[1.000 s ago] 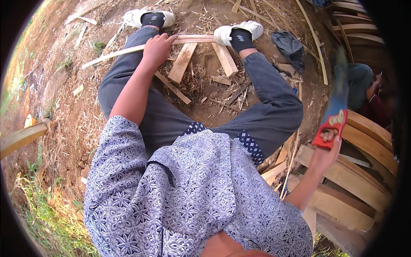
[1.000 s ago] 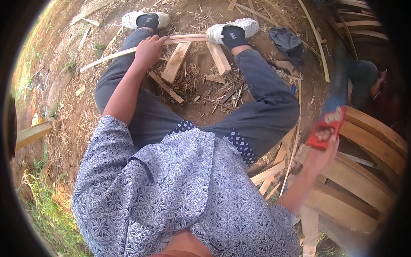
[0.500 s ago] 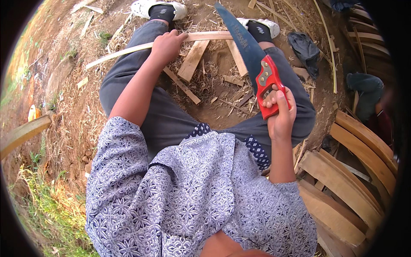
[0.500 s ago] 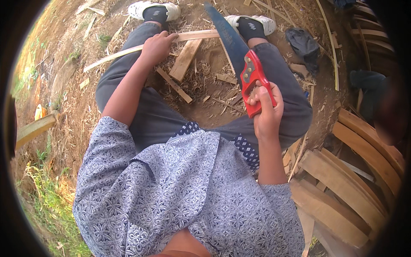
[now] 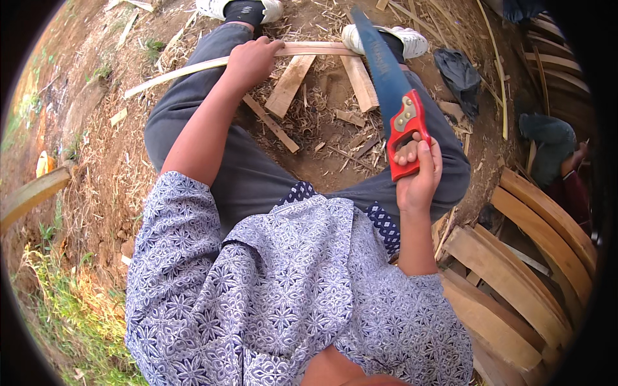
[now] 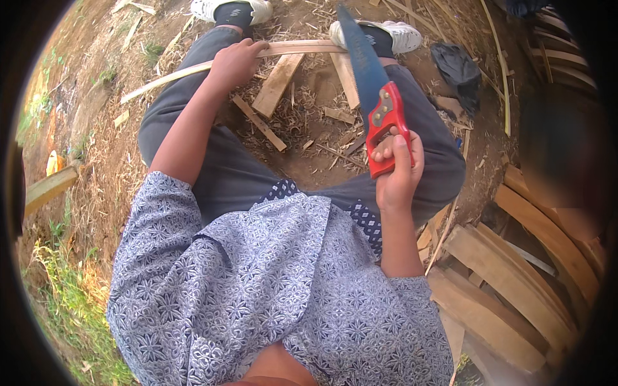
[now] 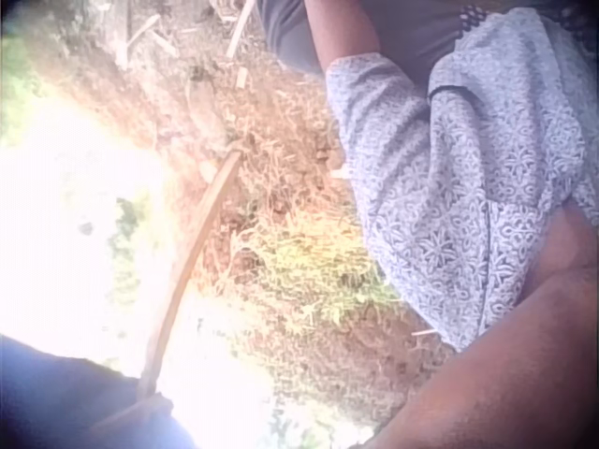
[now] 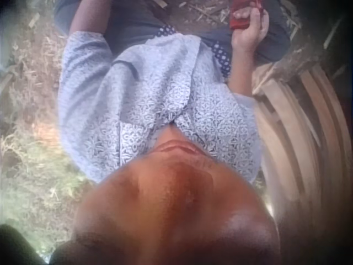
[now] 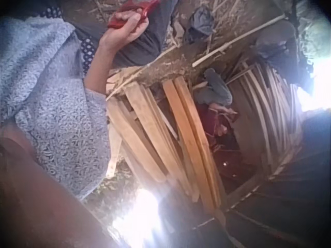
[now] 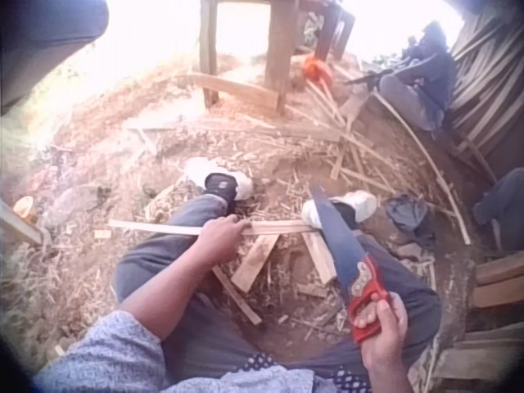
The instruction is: The person sits on the ground and uses a hand saw to cut small wooden planks. They position the wood between their legs, saw through it, and then inspect the cut pieces before repeating the process with other planks.
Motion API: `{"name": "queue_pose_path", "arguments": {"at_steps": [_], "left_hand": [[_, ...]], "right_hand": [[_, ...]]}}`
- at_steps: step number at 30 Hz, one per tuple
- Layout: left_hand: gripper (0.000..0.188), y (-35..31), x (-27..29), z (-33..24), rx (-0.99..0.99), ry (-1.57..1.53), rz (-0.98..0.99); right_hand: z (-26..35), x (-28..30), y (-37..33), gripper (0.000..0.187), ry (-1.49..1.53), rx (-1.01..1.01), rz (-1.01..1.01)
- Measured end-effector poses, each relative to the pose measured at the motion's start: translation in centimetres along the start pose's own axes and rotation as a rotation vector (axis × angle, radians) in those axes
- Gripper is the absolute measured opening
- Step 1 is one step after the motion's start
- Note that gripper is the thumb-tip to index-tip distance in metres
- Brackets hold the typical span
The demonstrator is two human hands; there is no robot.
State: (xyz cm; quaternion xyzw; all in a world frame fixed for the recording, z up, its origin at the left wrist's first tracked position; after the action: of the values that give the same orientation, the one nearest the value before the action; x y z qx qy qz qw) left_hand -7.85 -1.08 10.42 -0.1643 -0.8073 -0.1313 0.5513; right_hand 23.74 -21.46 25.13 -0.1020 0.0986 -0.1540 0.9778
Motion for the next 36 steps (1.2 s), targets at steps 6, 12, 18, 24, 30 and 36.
{"name": "queue_pose_path", "arguments": {"at_steps": [6,12,18,24,30,36], "left_hand": [[0.037,-0.1,1.9,1.2,0.081,-0.054,0.01],[0.036,0.1,1.0,0.6,0.061,-0.046,0.041],[0.036,0.3,1.1,0.5,0.079,-0.063,0.065],[0.036,0.7,1.4,-0.2,0.11,-0.074,0.093],[0.034,0.6,0.5,0.0,0.039,-0.007,0.017],[0.036,0.6,1.3,-0.8,0.129,0.003,0.115]], "right_hand": [[-3.3,-2.4,-1.0,0.016,-0.185,-0.021,0.018],[-5.6,-5.9,0.1,0.021,-0.255,0.024,0.123],[-6.2,-6.3,0.1,0.019,-0.335,0.04,0.139],[-5.6,-5.4,0.1,0.018,-0.356,0.027,0.127],[-6.1,-5.3,-0.3,0.017,-0.389,-0.003,0.133],[-6.6,-2.4,-2.3,0.017,-0.458,-0.011,0.174]]}}
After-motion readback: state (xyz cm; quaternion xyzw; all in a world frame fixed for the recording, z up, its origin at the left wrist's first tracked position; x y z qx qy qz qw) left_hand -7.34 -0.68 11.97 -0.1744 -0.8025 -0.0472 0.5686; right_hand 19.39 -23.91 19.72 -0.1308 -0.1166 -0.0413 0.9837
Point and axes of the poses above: each hand's wrist, its own y-axis towards the middle knuckle, its own x-axis out of the back of the hand, z = x × y, the point moved 1 cm from there along y, towards the middle knuckle, and after that the axes turned 8 degrees about -y, right-handed, at the moved point
